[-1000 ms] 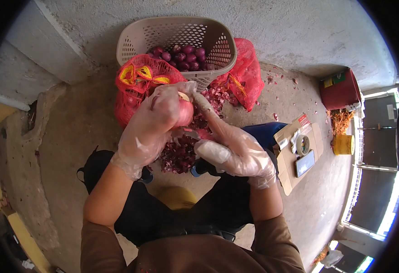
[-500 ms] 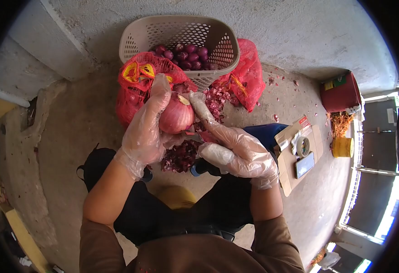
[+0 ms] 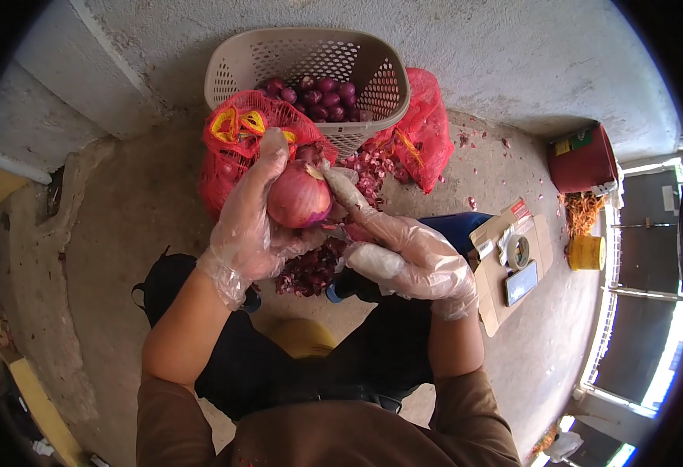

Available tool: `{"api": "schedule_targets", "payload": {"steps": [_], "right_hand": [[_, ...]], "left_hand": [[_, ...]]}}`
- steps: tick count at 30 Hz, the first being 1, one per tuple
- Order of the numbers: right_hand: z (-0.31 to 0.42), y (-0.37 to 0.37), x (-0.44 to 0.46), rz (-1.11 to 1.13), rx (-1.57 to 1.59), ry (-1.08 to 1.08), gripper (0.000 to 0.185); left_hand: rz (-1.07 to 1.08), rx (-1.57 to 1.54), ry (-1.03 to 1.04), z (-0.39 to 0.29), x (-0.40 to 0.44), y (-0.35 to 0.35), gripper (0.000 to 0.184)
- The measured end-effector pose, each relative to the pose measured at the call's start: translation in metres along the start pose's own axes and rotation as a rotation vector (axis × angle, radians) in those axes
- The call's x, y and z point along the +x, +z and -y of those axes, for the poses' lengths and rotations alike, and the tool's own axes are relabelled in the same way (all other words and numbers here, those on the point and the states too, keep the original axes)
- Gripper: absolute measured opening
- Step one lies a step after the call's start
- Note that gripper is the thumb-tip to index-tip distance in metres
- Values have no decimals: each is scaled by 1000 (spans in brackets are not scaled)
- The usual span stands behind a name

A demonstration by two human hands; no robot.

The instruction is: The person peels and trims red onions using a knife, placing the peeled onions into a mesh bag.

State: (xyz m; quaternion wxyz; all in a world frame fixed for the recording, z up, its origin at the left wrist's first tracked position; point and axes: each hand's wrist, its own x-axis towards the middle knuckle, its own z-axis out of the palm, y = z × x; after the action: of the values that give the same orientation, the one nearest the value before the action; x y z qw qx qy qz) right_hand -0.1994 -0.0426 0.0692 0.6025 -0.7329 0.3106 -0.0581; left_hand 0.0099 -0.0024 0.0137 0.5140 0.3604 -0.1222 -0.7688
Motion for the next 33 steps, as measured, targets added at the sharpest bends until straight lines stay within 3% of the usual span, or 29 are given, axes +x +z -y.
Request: {"api": "schedule_targets", "payload": {"steps": [3, 7, 14, 16, 19, 22, 25, 28, 33], "right_hand": [[-14, 2, -1, -38, -14, -124, 69], [-1, -1, -3, -15, -4, -33, 70], [4, -12, -9, -64, 154, 166, 74], [0, -4, -5, -149, 104, 73, 76], [-17, 7, 5, -260, -118, -137, 80], [-24, 14, 13, -322, -328, -290, 83], [-25, 20, 17, -334, -368, -297, 85], [-31, 22, 21, -369, -418, -329, 84], [-32, 20, 18, -411, -499, -340, 78]], "left_hand": [[1, -62, 18, 2, 2, 1, 63], [52, -124, -30, 0, 3, -4, 68], [213, -288, 179, -5, 5, -5, 59], [141, -357, 209, -5, 6, 0, 61], [74, -220, 364, -2, 2, 8, 60], [134, -163, 405, 1, -2, 6, 57], [349, -283, 254, -1, 5, -3, 55], [264, -194, 294, 2, 0, 12, 56], [355, -131, 340, 7, 4, 5, 52]]}}
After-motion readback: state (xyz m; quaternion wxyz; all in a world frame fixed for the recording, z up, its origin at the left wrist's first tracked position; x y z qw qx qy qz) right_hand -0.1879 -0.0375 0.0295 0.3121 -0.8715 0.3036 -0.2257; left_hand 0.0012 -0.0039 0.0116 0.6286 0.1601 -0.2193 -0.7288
